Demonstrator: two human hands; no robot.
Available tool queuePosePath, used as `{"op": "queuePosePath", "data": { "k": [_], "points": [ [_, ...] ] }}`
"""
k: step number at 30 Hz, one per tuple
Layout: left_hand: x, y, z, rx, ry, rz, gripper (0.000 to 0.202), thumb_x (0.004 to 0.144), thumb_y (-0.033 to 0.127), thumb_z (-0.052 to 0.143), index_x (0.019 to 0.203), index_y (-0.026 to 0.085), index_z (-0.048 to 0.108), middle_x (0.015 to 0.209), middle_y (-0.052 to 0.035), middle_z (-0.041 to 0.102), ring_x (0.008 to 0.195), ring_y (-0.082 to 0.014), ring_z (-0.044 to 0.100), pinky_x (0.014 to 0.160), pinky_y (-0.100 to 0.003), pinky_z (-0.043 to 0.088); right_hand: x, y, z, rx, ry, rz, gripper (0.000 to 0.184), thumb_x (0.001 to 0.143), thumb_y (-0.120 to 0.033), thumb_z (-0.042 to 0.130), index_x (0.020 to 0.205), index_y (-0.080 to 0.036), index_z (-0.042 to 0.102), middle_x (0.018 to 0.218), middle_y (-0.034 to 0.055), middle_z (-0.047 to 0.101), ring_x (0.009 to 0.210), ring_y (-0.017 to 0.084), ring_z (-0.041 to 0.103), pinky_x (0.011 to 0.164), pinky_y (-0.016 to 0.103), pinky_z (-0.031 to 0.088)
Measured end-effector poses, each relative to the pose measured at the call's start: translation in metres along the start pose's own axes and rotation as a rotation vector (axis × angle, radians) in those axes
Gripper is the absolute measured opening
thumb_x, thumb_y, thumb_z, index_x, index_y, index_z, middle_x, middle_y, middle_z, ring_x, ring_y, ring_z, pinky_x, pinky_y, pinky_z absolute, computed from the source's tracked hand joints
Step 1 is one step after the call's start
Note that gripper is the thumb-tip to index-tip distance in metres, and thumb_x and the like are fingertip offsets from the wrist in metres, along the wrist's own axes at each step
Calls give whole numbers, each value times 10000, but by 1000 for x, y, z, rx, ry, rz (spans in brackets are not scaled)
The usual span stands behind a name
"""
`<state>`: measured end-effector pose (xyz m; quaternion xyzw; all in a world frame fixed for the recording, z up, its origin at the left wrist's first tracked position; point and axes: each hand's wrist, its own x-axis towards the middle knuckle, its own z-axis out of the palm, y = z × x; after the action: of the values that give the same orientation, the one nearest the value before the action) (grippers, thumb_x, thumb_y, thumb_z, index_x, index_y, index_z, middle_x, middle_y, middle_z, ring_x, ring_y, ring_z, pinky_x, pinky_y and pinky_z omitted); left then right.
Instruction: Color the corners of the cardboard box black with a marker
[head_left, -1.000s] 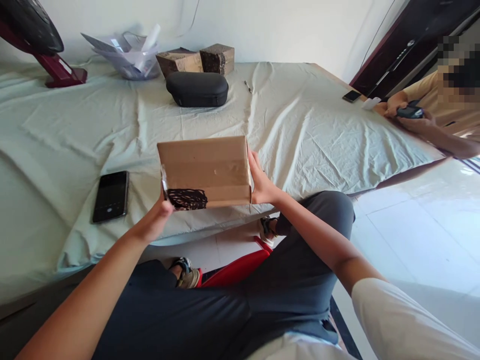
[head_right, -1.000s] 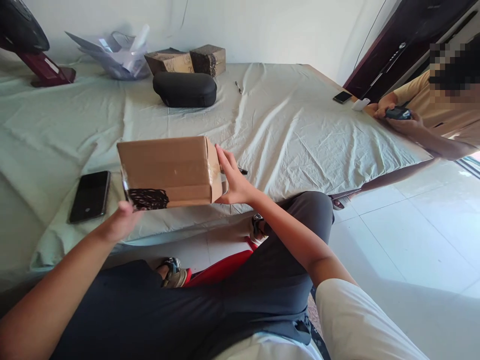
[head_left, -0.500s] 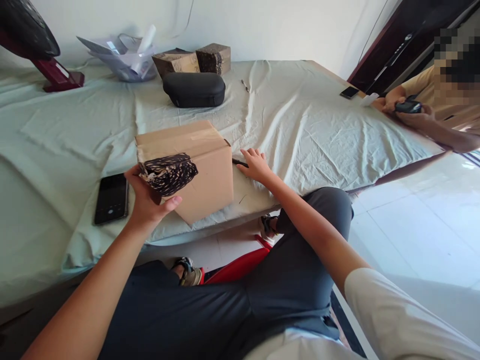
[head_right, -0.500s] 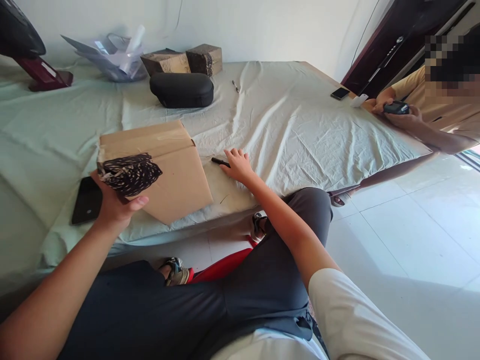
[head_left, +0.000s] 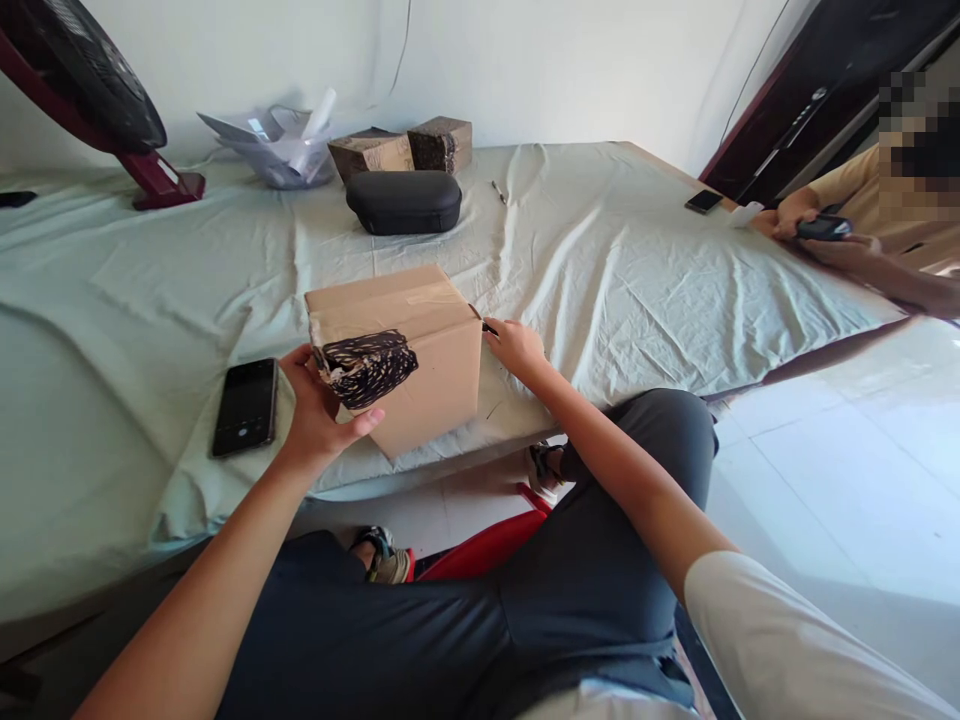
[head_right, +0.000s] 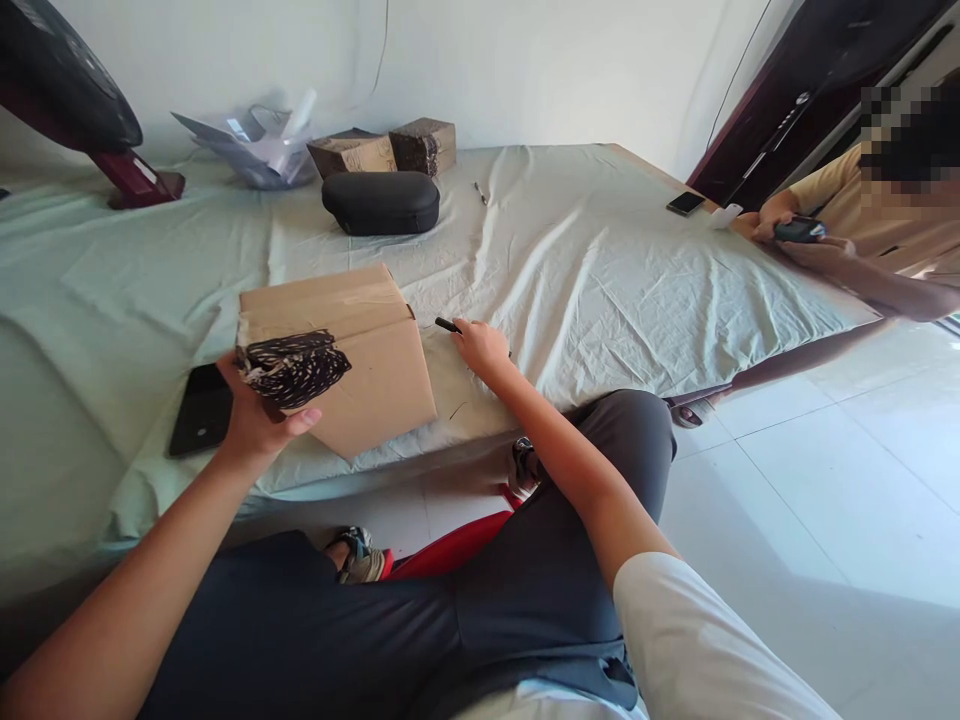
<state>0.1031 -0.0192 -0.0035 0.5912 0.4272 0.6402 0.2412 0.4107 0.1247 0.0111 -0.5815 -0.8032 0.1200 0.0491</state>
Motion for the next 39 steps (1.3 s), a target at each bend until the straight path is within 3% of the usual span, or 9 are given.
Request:
{"op": "queuePosePath", "data": {
  "k": [5,7,10,15,20,24,30,34,39],
  "points": [
    [-2,3,0,31,-16,-3,1013,545,434,1042,1256,277,338,1359,-107,539,1230,-232,625,964,-354,622,-17,-6,-33,-91,-172,47,832,1062,-147,465,1831,-189,150,1388,250,769,1179,359,757,857,379,518],
    [-3,5,0,27,-18,-20,1013,553,431,1041,1262,281,335,1367,-108,537,1232,-236,622,929,-339,628,-26,-4,-52,-81,-192,-16,950,976,-33,462,1835,-258,125,1364,220,786,1117,319,767,833,352,510],
    [-2,8,2,22,-15,-41,995,565,406,1043,1262,282,344,1393,-118,546,1239,-242,623,872,-313,630,-33,4,-75,72,-200,-52,855,988,-35,434,1778,-355,370,1265,149,824,807,200,738,738,303,494],
    [3,13,6,2,12,-60,968,545,415,1044,1214,283,356,1386,-110,557,1199,-229,631,817,-287,620,-23,20,-82,348,-296,31,601,1011,-76,454,1521,-232,730,1060,98,826,448,77,527,543,277,439],
    [4,19,8,-12,33,-101,928,565,409,1025,1193,287,354,1331,-89,575,1167,-213,633,799,-272,619,-17,17,-83,979,-71,-26,237,1000,-186,519,1125,-152,718,930,52,761,428,53,477,429,229,338],
    [2,23,12,-42,89,-165,899,582,407,1011,1190,288,360,1319,-84,569,1181,-213,627,783,-254,608,-33,5,-105,1399,-74,-268,318,1033,-504,475,1238,-268,535,1162,58,777,546,129,651,448,254,438],
    [-4,32,22,-59,134,-226,868,597,379,991,1218,305,389,1309,-57,578,1109,-187,645,745,-228,578,-70,-23,-113,1382,261,-542,281,1038,-569,555,1097,-304,482,786,-61,724,370,88,422,389,245,296],
    [-12,46,32,-34,111,-243,868,592,354,984,1252,335,420,1353,-39,590,1170,-199,646,803,-259,587,-99,-44,-103,1105,353,-663,569,1086,-744,417,1327,-279,639,758,-20,688,501,136,535,484,287,446],
    [-23,61,43,-36,95,-200,808,656,428,948,1294,338,459,1289,-41,621,1142,-214,644,819,-296,552,-118,-68,-90,927,658,-1028,178,1001,-288,619,1166,-224,644,786,-31,653,577,116,603,542,267,490]
  ]
}}
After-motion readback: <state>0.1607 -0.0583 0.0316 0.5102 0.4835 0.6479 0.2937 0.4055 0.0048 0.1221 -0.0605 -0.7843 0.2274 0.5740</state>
